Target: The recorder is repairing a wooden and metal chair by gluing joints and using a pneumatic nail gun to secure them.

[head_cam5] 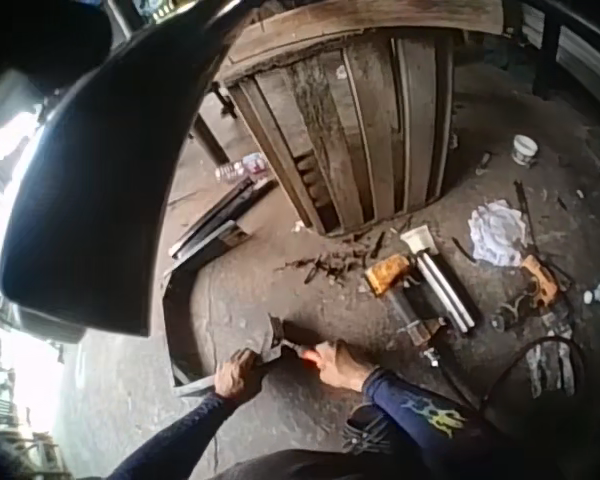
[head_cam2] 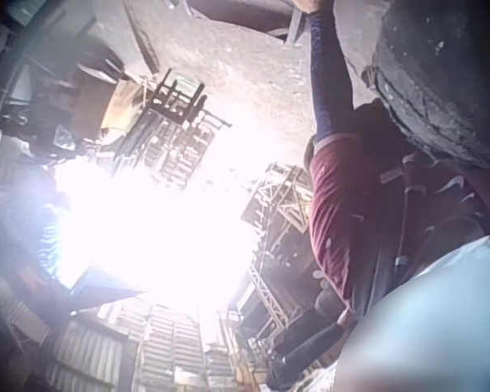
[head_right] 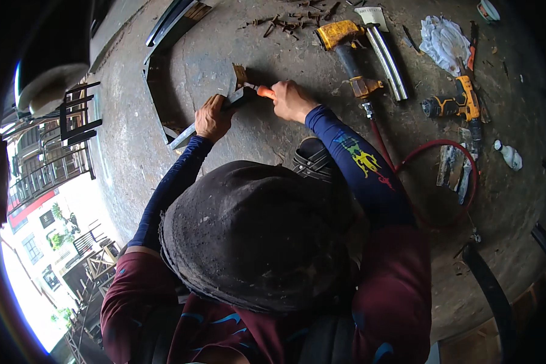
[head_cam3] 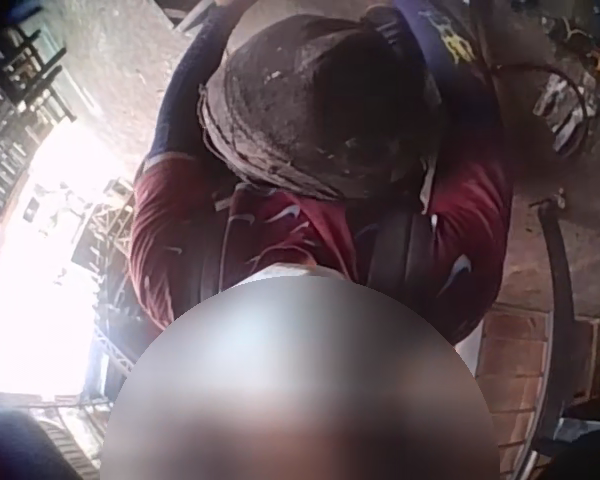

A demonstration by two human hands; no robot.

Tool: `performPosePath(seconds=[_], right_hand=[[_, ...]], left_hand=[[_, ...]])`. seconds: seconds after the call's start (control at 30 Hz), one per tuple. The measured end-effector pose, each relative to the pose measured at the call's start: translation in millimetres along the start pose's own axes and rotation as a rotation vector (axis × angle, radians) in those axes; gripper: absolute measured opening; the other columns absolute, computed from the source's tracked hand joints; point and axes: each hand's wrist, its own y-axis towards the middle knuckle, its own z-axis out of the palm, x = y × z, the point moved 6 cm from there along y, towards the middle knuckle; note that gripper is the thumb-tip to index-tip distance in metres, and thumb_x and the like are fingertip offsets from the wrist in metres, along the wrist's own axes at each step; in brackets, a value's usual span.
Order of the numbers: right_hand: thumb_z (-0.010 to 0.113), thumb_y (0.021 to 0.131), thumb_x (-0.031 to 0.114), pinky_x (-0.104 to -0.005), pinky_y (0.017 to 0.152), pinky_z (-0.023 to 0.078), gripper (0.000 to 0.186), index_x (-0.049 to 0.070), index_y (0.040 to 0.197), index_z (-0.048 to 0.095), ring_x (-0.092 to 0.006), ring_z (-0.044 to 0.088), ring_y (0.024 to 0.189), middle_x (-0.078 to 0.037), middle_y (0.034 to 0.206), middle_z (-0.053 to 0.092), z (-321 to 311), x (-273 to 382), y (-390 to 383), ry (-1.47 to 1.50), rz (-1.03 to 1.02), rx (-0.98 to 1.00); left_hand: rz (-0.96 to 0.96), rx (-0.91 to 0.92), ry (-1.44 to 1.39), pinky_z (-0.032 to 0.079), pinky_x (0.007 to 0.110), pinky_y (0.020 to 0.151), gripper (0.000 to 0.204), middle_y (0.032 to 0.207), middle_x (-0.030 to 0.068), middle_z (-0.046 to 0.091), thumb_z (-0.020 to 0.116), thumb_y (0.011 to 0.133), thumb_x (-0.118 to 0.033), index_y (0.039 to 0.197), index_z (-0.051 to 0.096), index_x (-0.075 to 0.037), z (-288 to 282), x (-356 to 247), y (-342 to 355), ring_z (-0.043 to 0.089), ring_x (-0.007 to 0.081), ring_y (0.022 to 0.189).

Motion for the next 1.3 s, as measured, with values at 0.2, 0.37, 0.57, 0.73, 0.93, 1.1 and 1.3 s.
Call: performPosePath(seconds=[0.2, 0.37, 0.57, 0.73, 0.93, 1.1, 1.3], right_hand=[[0.065, 0.082, 0.014, -0.0498, 0.082, 0.055, 0.024, -0.006, 0.094, 0.066, -0.0479, 0.066, 0.09, -0.03, 0.089, 0.067, 0, 0, -2, 0.075, 0.037, 0.192], [0.059, 0.08, 0.005, -0.0488, 0.072, 0.055, 0.017, -0.008, 0.09, 0.063, -0.0448, 0.067, 0.083, -0.032, 0.083, 0.066, -60, -18, -25, 0.242, 0.267, -0.79], [0.061, 0.08, 0.008, -0.0494, 0.08, 0.055, 0.019, -0.007, 0.092, 0.064, -0.0476, 0.067, 0.09, -0.032, 0.089, 0.066, -28, -8, -6, 0.117, 0.092, -0.195], [0.063, 0.083, 0.011, -0.0503, 0.077, 0.053, 0.016, -0.004, 0.09, 0.064, -0.0449, 0.067, 0.088, -0.031, 0.084, 0.065, -4, -11, 0, -0.068, -0.091, 0.258], [0.06, 0.084, 0.01, -0.0506, 0.071, 0.053, 0.016, -0.004, 0.093, 0.062, -0.0457, 0.066, 0.085, -0.027, 0.086, 0.067, -39, -9, 5, 0.026, 0.012, -0.126], [0.06, 0.076, 0.008, -0.0483, 0.074, 0.057, 0.026, -0.004, 0.098, 0.066, -0.044, 0.069, 0.082, -0.029, 0.089, 0.068, -58, -20, 7, 0.045, 0.137, -0.291], [0.063, 0.082, 0.008, -0.0486, 0.071, 0.055, 0.014, -0.001, 0.093, 0.066, -0.0434, 0.067, 0.084, -0.028, 0.086, 0.067, -35, -21, 13, 0.058, -0.023, -0.14]], left_hand=[[0.017, 0.058, 0.024, 0.051, 0.044, 0.067, 0.03, 0.088, 0.013, 0.063, 0.077, 0.08, -0.022, 0.089, 0.055, -0.004, 5, -2, 0, 0.064, 0.0355, 0.084], [0.03, -0.032, -0.017, 0.051, 0.044, 0.067, 0.028, 0.086, 0.0127, 0.062, 0.077, 0.08, -0.021, 0.087, 0.056, -0.004, 2, -4, -1, 0.064, 0.0353, 0.082], [0.025, -0.006, -0.007, 0.051, 0.044, 0.067, 0.027, 0.086, 0.0126, 0.062, 0.077, 0.08, -0.021, 0.085, 0.057, -0.004, 3, -6, 1, 0.064, 0.035, 0.082], [0.029, 0.014, 0.0, 0.051, 0.043, 0.067, 0.028, 0.085, 0.0128, 0.061, 0.077, 0.081, -0.022, 0.085, 0.057, -0.004, 4, -5, 2, 0.064, 0.0347, 0.081], [0.057, -0.009, 0.003, 0.051, 0.044, 0.065, 0.03, 0.084, 0.0126, 0.061, 0.077, 0.082, -0.025, 0.085, 0.056, -0.003, 3, -6, 4, 0.064, 0.0343, 0.08], [0.064, -0.025, -0.031, 0.051, 0.043, 0.064, 0.03, 0.083, 0.0125, 0.061, 0.077, 0.083, -0.025, 0.084, 0.056, -0.004, 2, -4, 1, 0.063, 0.0345, 0.078], [0.095, -0.014, -0.039, 0.05, 0.043, 0.064, 0.03, 0.084, 0.0124, 0.061, 0.078, 0.082, -0.024, 0.084, 0.056, -0.004, 4, -3, -2, 0.063, 0.0342, 0.078]])
